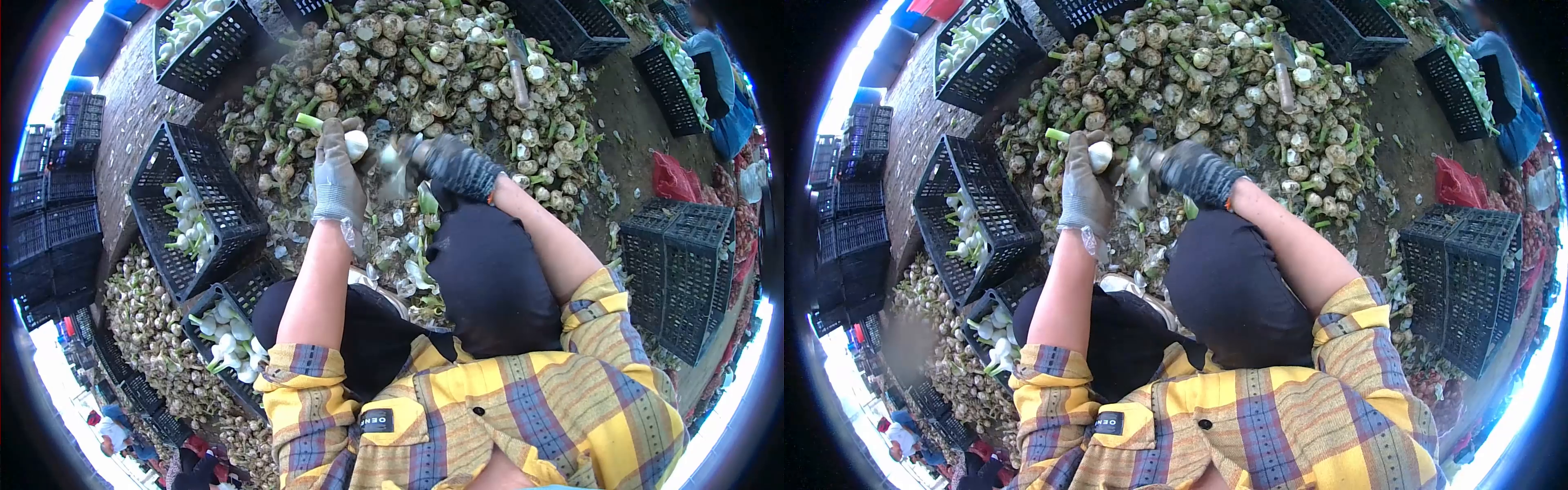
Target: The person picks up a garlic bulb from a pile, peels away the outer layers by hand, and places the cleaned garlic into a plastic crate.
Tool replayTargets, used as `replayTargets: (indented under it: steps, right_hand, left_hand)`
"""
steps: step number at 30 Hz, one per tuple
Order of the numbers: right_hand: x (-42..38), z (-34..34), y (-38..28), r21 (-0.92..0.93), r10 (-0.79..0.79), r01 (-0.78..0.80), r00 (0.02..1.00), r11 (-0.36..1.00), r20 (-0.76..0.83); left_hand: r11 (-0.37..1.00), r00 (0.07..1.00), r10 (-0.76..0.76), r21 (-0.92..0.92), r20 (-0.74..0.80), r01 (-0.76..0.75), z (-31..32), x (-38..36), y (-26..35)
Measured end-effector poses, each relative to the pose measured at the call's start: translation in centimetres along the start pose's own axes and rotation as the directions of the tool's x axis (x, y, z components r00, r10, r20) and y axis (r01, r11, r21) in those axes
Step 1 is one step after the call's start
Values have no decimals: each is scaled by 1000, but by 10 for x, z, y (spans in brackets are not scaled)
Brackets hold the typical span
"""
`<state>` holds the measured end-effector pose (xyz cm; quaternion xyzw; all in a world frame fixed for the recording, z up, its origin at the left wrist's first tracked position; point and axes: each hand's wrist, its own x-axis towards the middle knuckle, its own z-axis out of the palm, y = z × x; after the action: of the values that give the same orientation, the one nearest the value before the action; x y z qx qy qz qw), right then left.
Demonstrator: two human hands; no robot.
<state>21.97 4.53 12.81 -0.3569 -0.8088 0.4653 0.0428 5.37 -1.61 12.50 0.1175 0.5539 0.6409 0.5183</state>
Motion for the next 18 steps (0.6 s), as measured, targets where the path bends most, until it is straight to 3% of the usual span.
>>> replayTargets:
  steps: [2,5,6,7,8,10,12,13,15,18]
  right_hand:
    - [-2,11,11,-107,-122,111,987,988,-108]
    - [11,26,26,-5,-237,260,871,966,-430]
    - [8,17,10,327,-28,138,947,935,-319]
    - [2,6,-6,609,143,-29,980,793,-139]
    - [-2,-1,-16,803,251,-215,964,556,84]
    - [2,3,0,488,61,-60,998,871,13]
    - [2,-2,-17,610,226,-236,969,756,94]
    - [-1,-9,-30,782,223,-319,946,535,234]
    - [-2,-8,-27,701,-15,-30,998,713,59]
    - [2,-4,-18,734,-96,-17,989,679,113]
  left_hand:
    - [995,997,74,71,3,-74,-2,2,-1]
    - [983,993,109,145,45,-114,-1,-1,5]
    - [982,992,107,148,64,-116,-1,-2,5]
    - [982,991,104,152,82,-115,-1,-3,5]
    - [961,983,141,223,118,-164,-1,-5,5]
    - [897,958,206,352,200,-266,-1,-6,5]
    - [938,955,182,251,236,-240,6,-10,5]
    - [947,956,146,244,256,-210,6,-14,7]
    - [939,940,150,252,305,-232,5,-13,3]
    - [914,924,161,301,346,-272,5,-14,-2]
